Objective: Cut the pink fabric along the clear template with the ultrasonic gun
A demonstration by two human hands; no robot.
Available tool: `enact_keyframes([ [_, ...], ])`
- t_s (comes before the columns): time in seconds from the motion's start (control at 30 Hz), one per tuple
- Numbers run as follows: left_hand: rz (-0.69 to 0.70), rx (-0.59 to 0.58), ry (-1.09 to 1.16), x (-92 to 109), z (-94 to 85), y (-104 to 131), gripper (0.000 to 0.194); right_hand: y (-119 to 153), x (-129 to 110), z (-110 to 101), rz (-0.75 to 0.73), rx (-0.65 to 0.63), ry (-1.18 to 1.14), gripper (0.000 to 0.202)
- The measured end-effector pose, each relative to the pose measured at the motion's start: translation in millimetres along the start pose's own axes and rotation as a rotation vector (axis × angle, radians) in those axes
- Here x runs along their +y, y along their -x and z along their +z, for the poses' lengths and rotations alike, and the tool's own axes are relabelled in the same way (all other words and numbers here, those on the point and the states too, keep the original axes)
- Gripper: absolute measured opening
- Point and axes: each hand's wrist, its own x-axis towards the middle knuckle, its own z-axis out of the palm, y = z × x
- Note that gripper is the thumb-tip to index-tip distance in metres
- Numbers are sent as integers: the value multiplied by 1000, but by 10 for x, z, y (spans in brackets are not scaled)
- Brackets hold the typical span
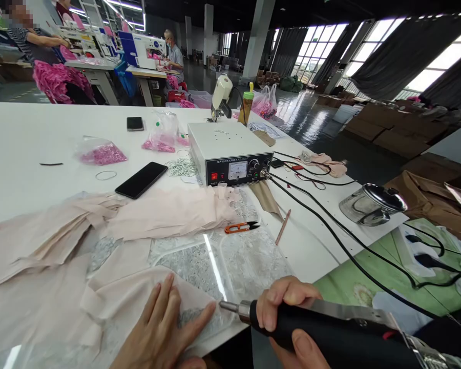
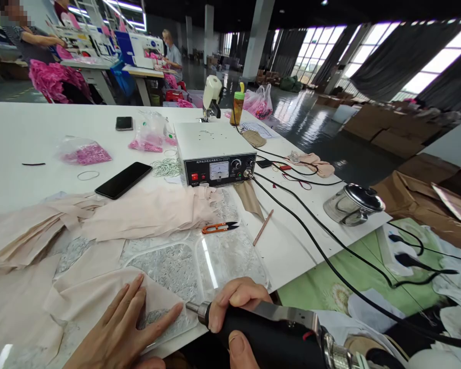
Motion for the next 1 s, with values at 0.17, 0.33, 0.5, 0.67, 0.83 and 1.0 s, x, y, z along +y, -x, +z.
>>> enact_keyframes([
  [0.17, -1, -34, 24, 49, 18, 55, 94, -42, 124, 69, -62, -39, -71, 18],
  [0.33, -74, -121, 68, 103, 10, 64, 110, -66, 165, 106, -82, -62, -52, 17],
  [0.5, -28, -104, 66, 87, 6, 65, 107, -75, 200, 166, -88, -44, -63, 17],
  [0.67, -39, -105, 24, 87, 7, 71, 106, -73, 222, 186, -69, -44, -56, 15],
  [0.83, -41, -71, 30, 81, 12, 71, 100, -70, 211, 147, -60, -79, -11, 10],
  [1.0, -30, -27, 20, 67, 22, 63, 90, -99, 211, 174, -79, -112, 6, 9],
])
